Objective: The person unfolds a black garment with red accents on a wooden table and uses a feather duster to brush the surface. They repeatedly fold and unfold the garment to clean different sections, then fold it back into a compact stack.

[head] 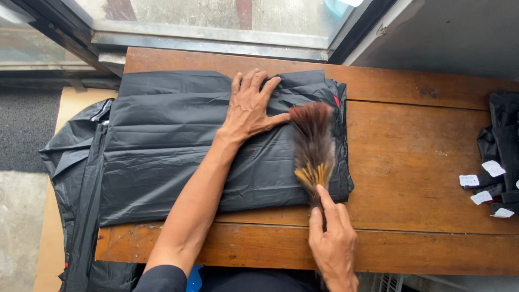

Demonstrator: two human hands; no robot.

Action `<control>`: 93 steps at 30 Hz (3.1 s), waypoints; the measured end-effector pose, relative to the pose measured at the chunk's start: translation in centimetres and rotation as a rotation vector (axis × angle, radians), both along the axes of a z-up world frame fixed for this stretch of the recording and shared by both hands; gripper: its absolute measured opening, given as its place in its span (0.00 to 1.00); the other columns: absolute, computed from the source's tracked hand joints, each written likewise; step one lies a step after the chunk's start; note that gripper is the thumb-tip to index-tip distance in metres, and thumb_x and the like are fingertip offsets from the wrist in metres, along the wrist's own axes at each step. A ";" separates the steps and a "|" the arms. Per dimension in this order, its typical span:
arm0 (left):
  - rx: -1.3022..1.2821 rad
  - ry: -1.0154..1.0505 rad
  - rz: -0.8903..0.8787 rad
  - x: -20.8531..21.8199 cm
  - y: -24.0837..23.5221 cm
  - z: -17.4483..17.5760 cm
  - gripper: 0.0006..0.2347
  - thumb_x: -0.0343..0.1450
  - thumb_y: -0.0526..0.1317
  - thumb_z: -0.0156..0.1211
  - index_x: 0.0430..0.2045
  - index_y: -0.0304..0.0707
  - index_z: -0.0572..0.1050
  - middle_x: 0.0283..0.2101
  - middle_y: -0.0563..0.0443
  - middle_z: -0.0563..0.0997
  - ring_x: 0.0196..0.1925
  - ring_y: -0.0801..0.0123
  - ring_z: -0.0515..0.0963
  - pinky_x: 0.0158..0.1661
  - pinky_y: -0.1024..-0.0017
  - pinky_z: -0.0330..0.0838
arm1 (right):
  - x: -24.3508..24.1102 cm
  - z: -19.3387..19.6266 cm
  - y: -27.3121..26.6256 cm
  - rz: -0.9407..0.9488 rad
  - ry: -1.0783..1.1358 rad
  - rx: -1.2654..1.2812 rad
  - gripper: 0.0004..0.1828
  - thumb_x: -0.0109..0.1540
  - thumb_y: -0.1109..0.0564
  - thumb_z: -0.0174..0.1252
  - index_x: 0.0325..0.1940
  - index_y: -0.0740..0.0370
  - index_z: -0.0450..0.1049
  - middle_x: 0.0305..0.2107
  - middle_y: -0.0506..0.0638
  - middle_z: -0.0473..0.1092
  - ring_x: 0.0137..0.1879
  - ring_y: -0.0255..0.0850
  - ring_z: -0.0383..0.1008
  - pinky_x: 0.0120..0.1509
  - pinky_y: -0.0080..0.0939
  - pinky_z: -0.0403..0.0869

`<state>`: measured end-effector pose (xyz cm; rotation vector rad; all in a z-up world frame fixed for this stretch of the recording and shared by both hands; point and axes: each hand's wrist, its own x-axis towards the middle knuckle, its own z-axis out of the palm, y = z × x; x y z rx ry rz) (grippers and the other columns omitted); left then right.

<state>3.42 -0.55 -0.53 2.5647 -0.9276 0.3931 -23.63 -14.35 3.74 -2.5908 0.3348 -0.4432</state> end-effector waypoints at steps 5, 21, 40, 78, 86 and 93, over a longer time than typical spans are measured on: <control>-0.050 -0.184 0.053 -1.3 -2.9 0.7 0.26 0.64 0.67 0.51 0.43 0.46 0.70 0.40 0.48 0.72 0.44 0.57 0.70 0.42 0.59 0.58 | -0.5 -1.4 -3.4 -0.210 0.176 -0.160 0.23 0.62 0.53 0.53 0.62 0.40 0.71 0.26 0.47 0.65 0.29 0.46 0.66 0.30 0.50 0.68; 0.180 0.051 -0.029 -2.3 -1.7 -0.1 0.28 0.70 0.65 0.38 0.64 0.59 0.58 0.69 0.52 0.53 0.71 0.50 0.47 0.62 0.35 0.36 | 0.3 0.6 -6.1 -0.222 -0.131 -0.148 0.21 0.65 0.60 0.51 0.62 0.69 0.70 0.52 0.62 0.72 0.53 0.58 0.73 0.55 0.52 0.71; -0.146 -0.028 0.092 -2.3 -5.6 -1.7 0.16 0.75 0.45 0.43 0.57 0.47 0.68 0.63 0.52 0.66 0.68 0.51 0.58 0.64 0.41 0.43 | 11.0 2.6 -4.6 -0.053 -0.073 -0.556 0.20 0.61 0.56 0.52 0.57 0.42 0.77 0.16 0.48 0.65 0.21 0.50 0.70 0.23 0.48 0.71; -0.128 0.097 0.032 -2.5 -8.5 -1.1 0.20 0.65 0.53 0.58 0.46 0.45 0.74 0.58 0.48 0.71 0.64 0.53 0.66 0.63 0.39 0.44 | 6.7 -1.7 -10.5 -0.171 0.068 -0.457 0.21 0.67 0.51 0.49 0.64 0.43 0.72 0.32 0.53 0.71 0.35 0.57 0.74 0.31 0.59 0.73; -0.185 0.098 0.009 -1.2 -5.1 -1.8 0.12 0.63 0.45 0.63 0.32 0.42 0.71 0.55 0.54 0.73 0.60 0.58 0.68 0.60 0.44 0.48 | 5.4 0.3 -3.1 0.068 0.020 -0.277 0.24 0.65 0.55 0.53 0.66 0.60 0.65 0.24 0.48 0.70 0.18 0.36 0.61 0.15 0.36 0.62; -0.335 -0.053 0.000 -0.3 -4.7 0.3 0.05 0.68 0.43 0.51 0.32 0.46 0.72 0.37 0.57 0.78 0.40 0.61 0.73 0.47 0.65 0.59 | 4.9 0.5 -3.4 0.179 -0.020 -0.453 0.22 0.61 0.55 0.58 0.61 0.51 0.70 0.19 0.40 0.60 0.16 0.35 0.57 0.18 0.36 0.60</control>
